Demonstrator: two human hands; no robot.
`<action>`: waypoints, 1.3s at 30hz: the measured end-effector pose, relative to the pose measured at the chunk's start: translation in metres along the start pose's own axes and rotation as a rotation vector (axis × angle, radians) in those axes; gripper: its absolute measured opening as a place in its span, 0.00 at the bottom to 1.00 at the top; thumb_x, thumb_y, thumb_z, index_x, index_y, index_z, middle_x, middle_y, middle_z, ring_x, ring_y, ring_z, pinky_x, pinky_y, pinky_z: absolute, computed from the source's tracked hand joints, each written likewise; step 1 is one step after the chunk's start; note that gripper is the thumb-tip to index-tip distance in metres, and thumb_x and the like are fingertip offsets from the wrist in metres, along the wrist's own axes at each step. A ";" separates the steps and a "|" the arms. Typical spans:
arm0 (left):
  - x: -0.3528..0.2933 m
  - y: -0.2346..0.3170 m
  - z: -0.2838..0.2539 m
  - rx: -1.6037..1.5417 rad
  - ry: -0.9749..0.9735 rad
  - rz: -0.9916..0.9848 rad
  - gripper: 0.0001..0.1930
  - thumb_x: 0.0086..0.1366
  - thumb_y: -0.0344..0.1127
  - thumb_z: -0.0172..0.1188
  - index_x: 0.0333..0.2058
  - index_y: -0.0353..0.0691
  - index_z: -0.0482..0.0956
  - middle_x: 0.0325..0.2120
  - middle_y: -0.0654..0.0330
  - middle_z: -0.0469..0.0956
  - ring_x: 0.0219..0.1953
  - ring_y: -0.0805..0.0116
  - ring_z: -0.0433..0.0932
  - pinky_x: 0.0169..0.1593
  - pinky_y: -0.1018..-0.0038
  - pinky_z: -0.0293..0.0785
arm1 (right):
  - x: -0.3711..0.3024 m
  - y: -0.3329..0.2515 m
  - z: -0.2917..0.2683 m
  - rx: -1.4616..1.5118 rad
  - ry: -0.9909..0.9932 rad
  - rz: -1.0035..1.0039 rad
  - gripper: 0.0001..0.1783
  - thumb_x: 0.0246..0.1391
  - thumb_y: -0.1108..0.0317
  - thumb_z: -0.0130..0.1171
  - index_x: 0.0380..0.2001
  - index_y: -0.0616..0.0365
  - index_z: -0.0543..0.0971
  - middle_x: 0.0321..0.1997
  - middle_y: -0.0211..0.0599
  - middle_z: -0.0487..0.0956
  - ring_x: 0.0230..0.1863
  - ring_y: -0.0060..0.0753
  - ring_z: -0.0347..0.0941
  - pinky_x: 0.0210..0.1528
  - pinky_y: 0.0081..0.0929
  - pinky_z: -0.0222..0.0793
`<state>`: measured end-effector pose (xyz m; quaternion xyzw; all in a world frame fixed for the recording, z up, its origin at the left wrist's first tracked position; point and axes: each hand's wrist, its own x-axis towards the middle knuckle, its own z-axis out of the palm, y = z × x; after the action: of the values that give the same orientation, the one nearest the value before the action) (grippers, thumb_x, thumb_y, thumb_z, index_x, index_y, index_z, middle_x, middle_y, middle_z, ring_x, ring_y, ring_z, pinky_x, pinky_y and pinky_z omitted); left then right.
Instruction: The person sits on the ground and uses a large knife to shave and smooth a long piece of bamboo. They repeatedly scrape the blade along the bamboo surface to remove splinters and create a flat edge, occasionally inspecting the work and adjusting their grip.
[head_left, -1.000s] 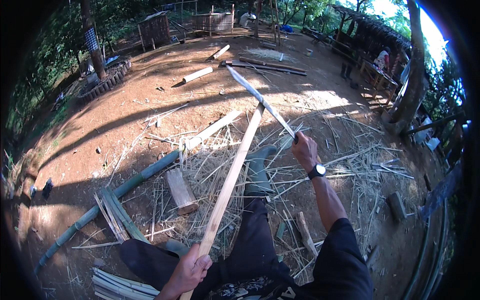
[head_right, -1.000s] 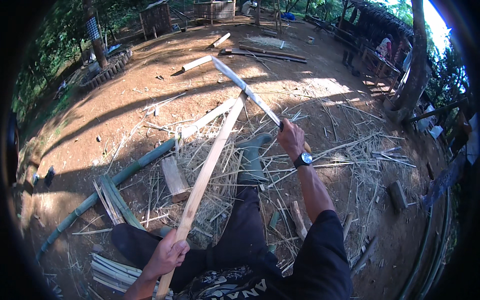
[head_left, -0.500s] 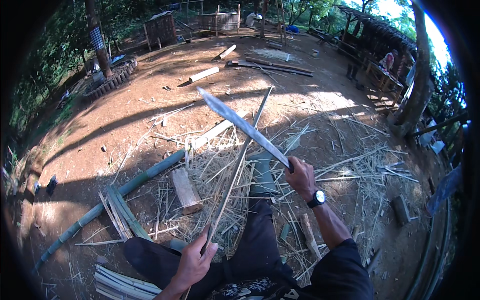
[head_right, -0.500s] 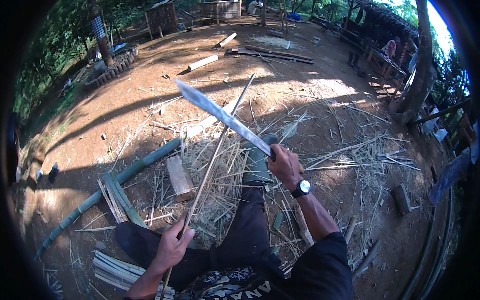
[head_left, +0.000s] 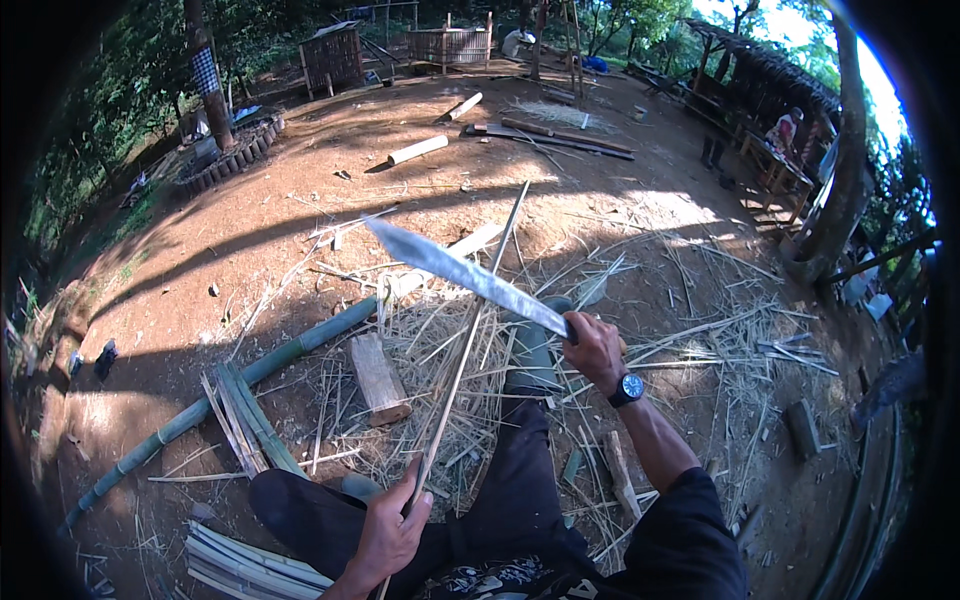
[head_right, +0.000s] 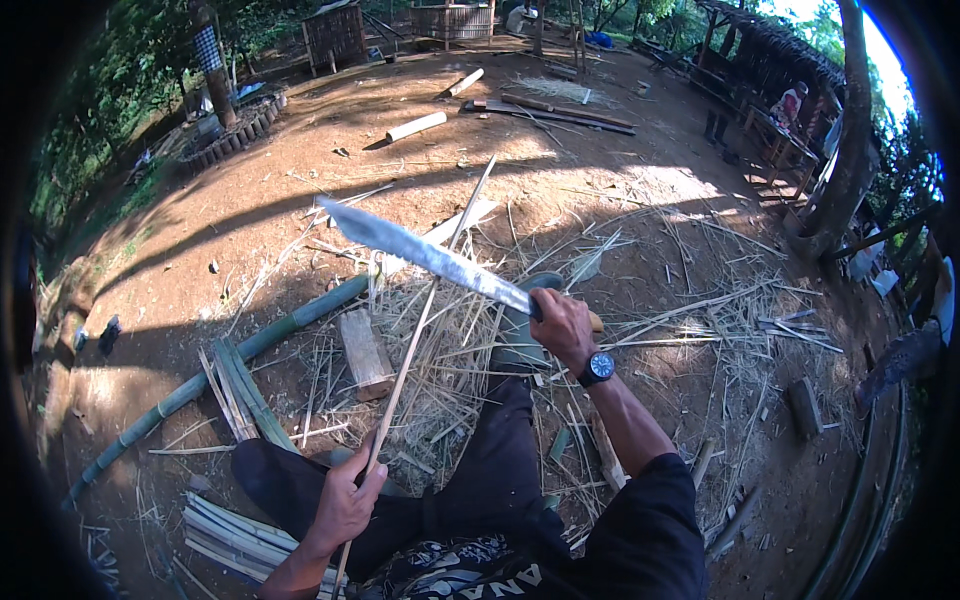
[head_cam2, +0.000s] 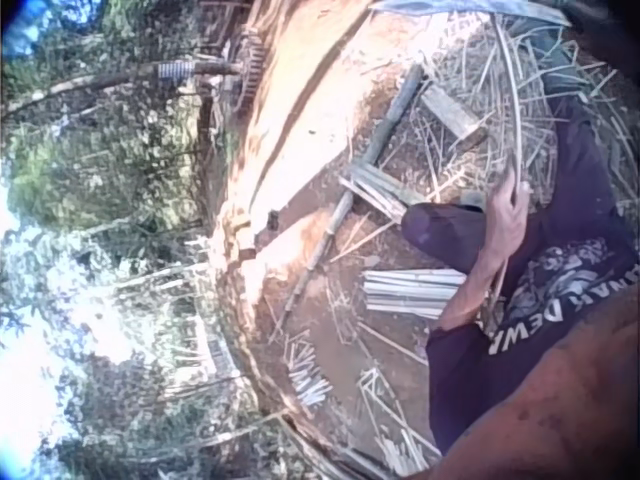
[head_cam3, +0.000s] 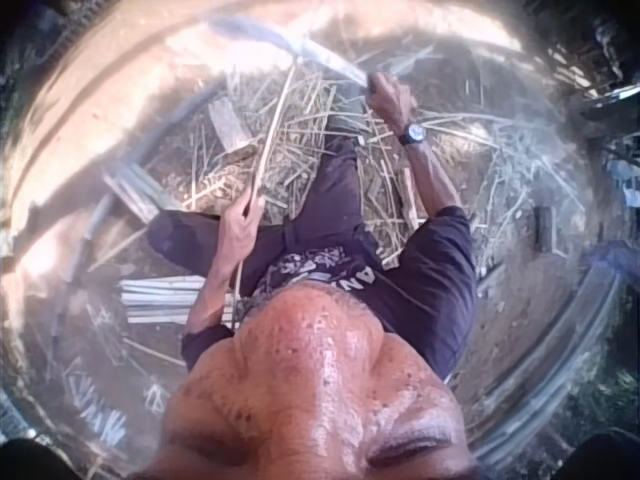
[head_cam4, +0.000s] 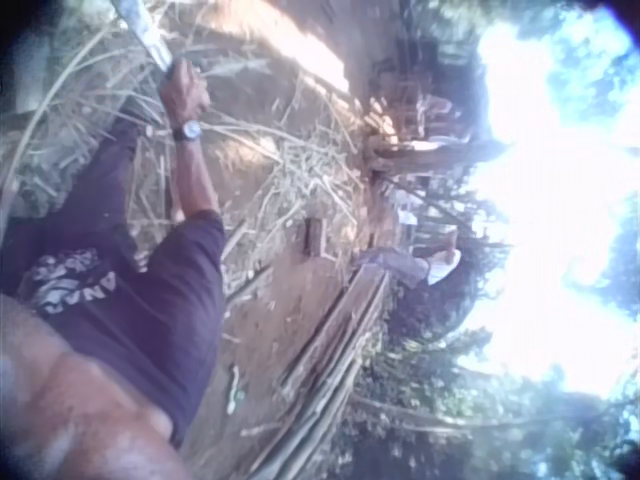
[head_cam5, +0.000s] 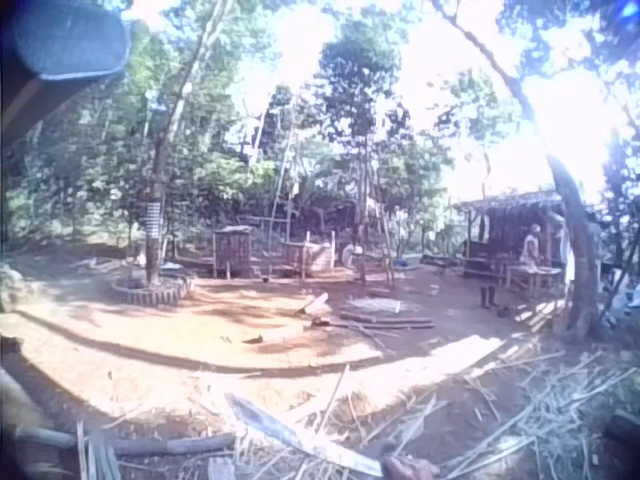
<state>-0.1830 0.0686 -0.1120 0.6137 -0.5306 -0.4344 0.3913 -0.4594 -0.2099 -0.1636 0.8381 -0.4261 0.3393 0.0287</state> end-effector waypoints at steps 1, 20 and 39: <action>-0.003 -0.002 0.000 0.012 0.004 0.017 0.26 0.65 0.29 0.52 0.60 0.29 0.60 0.23 0.56 0.69 0.26 0.74 0.67 0.34 0.76 0.68 | 0.005 0.006 0.000 -0.005 0.030 0.073 0.14 0.41 0.71 0.60 0.35 0.56 0.75 0.29 0.42 0.77 0.30 0.49 0.76 0.32 0.42 0.70; 0.031 0.001 0.000 0.153 0.121 0.257 0.24 0.65 0.32 0.55 0.57 0.24 0.63 0.38 0.44 0.76 0.40 0.60 0.77 0.46 0.69 0.70 | -0.030 -0.009 -0.022 -0.021 0.024 -0.078 0.19 0.37 0.71 0.62 0.38 0.55 0.76 0.32 0.38 0.79 0.30 0.42 0.77 0.30 0.38 0.71; -0.012 -0.012 -0.010 0.238 0.215 0.310 0.25 0.62 0.31 0.57 0.55 0.23 0.65 0.38 0.41 0.76 0.40 0.50 0.78 0.45 0.67 0.72 | 0.051 0.089 -0.018 -0.213 0.091 0.426 0.09 0.51 0.65 0.54 0.29 0.60 0.76 0.26 0.53 0.78 0.31 0.57 0.75 0.32 0.49 0.68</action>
<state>-0.1706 0.0827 -0.1186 0.6094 -0.6215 -0.2354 0.4324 -0.5139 -0.2960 -0.1413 0.7053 -0.6250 0.3283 0.0642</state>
